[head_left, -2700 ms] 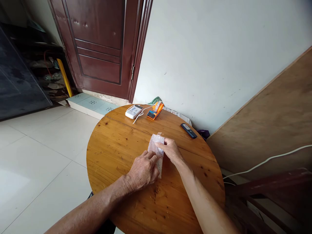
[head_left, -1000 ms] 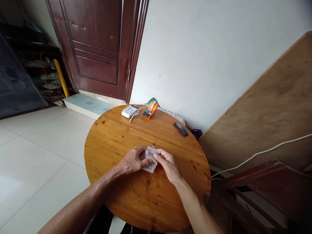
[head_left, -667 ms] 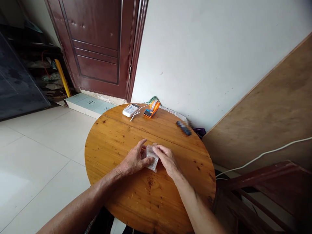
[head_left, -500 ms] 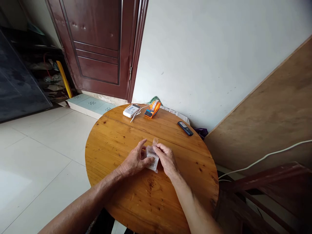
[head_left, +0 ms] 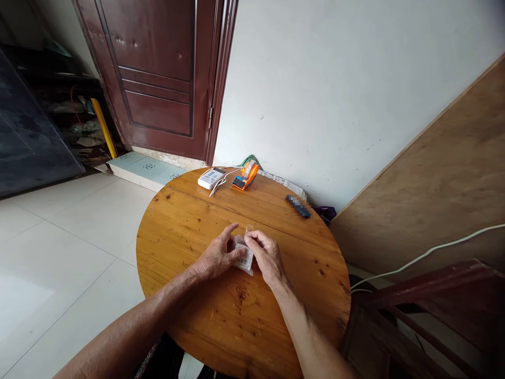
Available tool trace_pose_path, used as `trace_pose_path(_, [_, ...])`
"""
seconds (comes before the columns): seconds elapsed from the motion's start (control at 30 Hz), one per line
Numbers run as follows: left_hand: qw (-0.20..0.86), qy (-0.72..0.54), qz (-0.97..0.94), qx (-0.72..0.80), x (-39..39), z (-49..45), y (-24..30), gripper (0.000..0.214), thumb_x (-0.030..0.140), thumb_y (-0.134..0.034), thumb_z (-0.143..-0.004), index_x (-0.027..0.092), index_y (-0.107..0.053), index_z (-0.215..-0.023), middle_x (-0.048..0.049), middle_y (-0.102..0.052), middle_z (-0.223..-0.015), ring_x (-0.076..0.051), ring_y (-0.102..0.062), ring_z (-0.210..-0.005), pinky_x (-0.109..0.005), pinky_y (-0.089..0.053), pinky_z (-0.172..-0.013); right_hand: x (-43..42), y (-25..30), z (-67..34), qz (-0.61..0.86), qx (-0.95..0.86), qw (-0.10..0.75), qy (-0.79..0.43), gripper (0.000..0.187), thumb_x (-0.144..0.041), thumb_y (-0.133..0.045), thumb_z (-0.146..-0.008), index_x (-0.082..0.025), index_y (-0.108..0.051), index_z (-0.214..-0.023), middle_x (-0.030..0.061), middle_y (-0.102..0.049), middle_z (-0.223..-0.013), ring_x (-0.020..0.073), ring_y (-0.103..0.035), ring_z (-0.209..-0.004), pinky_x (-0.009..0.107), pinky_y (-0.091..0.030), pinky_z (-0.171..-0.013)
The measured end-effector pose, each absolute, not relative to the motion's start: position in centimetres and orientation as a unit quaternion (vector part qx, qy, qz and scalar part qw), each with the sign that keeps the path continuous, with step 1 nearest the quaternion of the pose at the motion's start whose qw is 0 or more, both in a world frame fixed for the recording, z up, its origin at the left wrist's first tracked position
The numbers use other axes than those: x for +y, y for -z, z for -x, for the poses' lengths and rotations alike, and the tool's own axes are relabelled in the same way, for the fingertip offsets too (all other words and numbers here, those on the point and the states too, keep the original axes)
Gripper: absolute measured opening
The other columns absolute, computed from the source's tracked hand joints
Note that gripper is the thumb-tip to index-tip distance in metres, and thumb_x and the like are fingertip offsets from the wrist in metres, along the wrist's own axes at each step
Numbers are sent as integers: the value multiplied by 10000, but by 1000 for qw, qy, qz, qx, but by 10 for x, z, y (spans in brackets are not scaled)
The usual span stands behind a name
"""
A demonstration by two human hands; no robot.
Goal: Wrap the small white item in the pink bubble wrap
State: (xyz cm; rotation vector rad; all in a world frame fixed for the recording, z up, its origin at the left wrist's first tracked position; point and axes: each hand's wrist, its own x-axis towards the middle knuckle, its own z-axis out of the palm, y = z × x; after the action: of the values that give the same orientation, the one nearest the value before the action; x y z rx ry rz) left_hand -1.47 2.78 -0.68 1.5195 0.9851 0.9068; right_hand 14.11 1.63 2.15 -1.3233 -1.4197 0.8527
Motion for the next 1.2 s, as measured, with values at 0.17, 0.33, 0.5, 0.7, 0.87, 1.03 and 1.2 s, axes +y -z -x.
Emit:
trace_pose_path(0.17, [491,-376,-654,436,26,13,3,714,351,-635,-806,180,-386,-1453,39,-504,-775,-120,-455,-683,-247,-391,-649,12,-24,-136,542,-591,508,-315,163,-338,-587,-803,-206,-627,-716,-7,-644,-711,146,-589,-669,242,-482,-655])
trace_pose_path(0.33, [449,-374,-671,457,28,12,3,682,400,-628,-817,190,-418,-1431,46,-518,-743,-120,-465,-643,-249,-399,-628,14,-19,-134,537,-618,502,-277,157,-335,-532,-840,-220,-611,-771,1,-665,-756,156,-614,-704,244,-483,-677])
trace_pose_path(0.5, [448,-416,-648,454,29,13,2,624,442,-632,-819,152,-489,-1353,-28,-614,-896,-154,-566,-775,-274,-470,-716,22,-12,-136,550,-636,487,-235,223,-383,-501,-867,-217,-614,-772,4,-672,-746,163,-605,-695,253,-459,-682])
trace_pose_path(0.7, [474,-428,-643,424,25,16,0,499,243,-625,-772,159,-522,-1252,-60,-642,-991,-160,-604,-809,-265,-497,-712,26,-8,-140,555,-629,487,-244,290,-432,-491,-881,-203,-620,-759,1,-651,-720,166,-585,-683,251,-444,-661])
trace_pose_path(0.87, [442,-404,-679,424,25,17,-1,300,214,-585,-793,177,-613,-1090,-11,-631,-820,-129,-565,-685,-239,-460,-650,27,-7,-140,557,-621,492,-249,277,-432,-515,-866,-201,-637,-776,2,-665,-731,167,-595,-690,253,-448,-665])
trace_pose_path(1.03, [463,-397,-662,435,27,16,-4,289,185,-597,-780,161,-626,-1067,-23,-657,-839,-146,-601,-743,-249,-475,-681,27,-10,-141,554,-615,502,-251,233,-400,-547,-836,-203,-652,-766,-1,-674,-725,162,-602,-675,252,-463,-655])
trace_pose_path(1.2, [480,-395,-645,445,26,14,-7,276,181,-599,-795,158,-625,-1069,-29,-669,-842,-147,-616,-725,-258,-483,-679,24,-16,-144,547,-618,502,-257,207,-371,-568,-823,-199,-675,-783,9,-695,-718,168,-623,-671,256,-488,-655])
